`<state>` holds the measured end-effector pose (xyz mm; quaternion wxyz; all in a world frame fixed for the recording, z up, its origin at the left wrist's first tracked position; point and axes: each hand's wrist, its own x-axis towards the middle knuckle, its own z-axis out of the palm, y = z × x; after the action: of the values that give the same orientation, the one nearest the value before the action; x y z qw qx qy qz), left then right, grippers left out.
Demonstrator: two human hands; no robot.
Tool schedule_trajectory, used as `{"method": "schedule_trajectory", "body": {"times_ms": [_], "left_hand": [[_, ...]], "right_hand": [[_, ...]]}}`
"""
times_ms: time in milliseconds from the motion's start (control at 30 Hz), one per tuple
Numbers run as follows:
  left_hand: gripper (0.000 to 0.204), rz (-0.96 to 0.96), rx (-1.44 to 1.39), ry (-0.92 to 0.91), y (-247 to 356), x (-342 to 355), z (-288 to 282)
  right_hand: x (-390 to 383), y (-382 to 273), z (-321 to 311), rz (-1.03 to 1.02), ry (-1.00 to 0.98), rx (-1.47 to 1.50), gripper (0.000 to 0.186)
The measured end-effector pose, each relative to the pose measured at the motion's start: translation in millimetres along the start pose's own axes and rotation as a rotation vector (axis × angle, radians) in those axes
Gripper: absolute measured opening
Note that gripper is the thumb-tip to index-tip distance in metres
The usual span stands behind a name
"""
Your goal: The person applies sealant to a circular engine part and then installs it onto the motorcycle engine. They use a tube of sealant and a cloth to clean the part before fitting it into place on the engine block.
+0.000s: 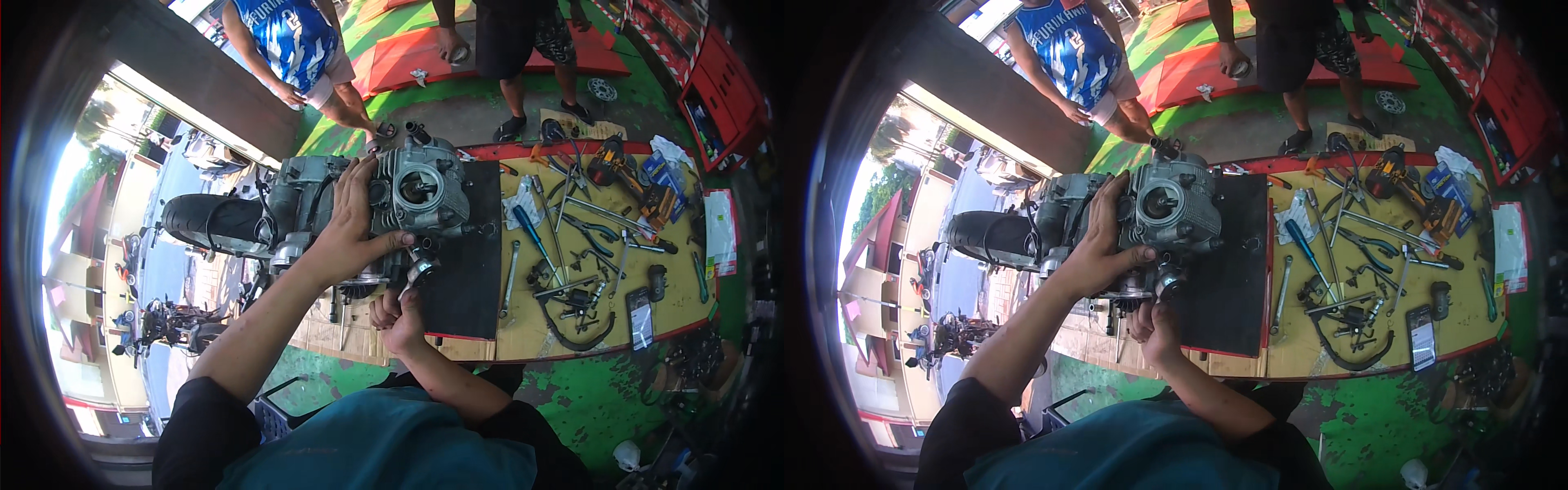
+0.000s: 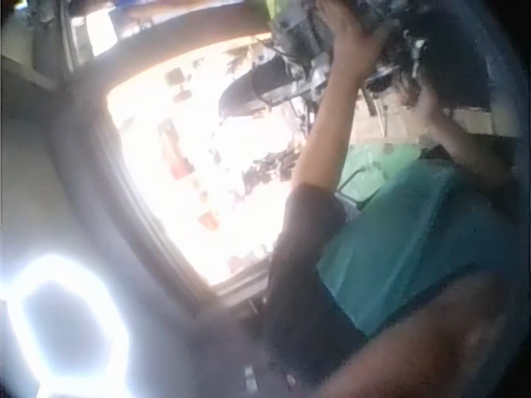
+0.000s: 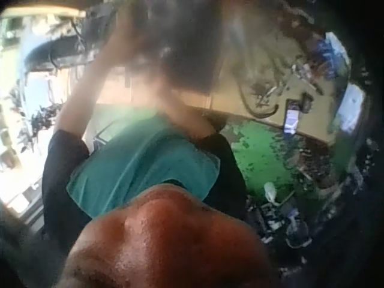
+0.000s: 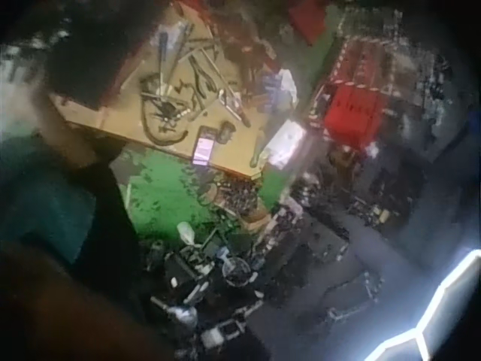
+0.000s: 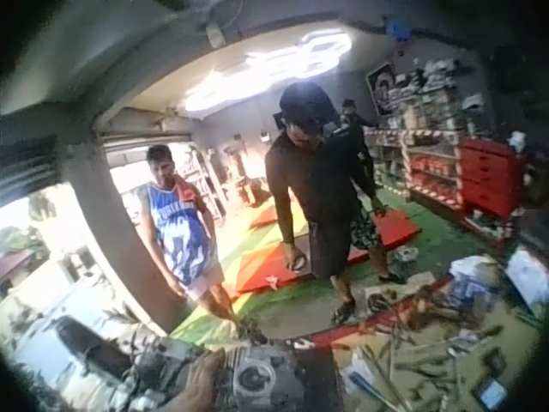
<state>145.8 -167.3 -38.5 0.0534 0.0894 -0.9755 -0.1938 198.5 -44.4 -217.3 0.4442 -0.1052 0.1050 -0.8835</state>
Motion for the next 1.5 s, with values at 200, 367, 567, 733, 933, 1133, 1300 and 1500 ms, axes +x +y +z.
{"method": "schedule_trajectory", "body": {"times_ms": [200,367,567,733,933,1133,1300,1500], "left_hand": [[0.115,0.037,0.022,0.054,-5.8,-3.9,2.4],[0.116,0.038,0.028,0.059,-5.1,-1.0,3.9],[0.115,0.065,0.047,0.071,-8.9,-1.3,7.5],[0.115,0.037,0.04,0.04,-8.0,-1.8,4.6],[0.115,0.046,0.017,0.038,-11.3,-0.9,5.5],[0.114,0.045,-0.007,0.047,-9.8,3.4,5.7],[0.114,0.037,-0.019,0.058,-8.0,-1.0,7.0],[0.114,0.036,0.01,0.083,-9.8,-4.2,9.1]], "right_hand": [[-2.8,-70.0,-33.8,-0.053,0.112,-0.77,0.066],[0.9,-87.2,-51.3,-0.083,0.079,-0.994,0.064],[-1.4,-41.6,-47.1,-0.136,0.061,-0.538,0.061],[-0.8,-40.1,-41.9,-0.152,0.046,-0.474,0.06],[0.6,-28.2,-29.8,-0.126,0.015,-0.258,0.058],[0.6,-17.3,-19.2,-0.119,0.022,-0.098,0.052],[-2.9,-9.1,-14.0,-0.116,0.036,-0.014,0.052],[-5.5,8.4,-3.3,-0.026,0.009,0.065,0.065]]}}
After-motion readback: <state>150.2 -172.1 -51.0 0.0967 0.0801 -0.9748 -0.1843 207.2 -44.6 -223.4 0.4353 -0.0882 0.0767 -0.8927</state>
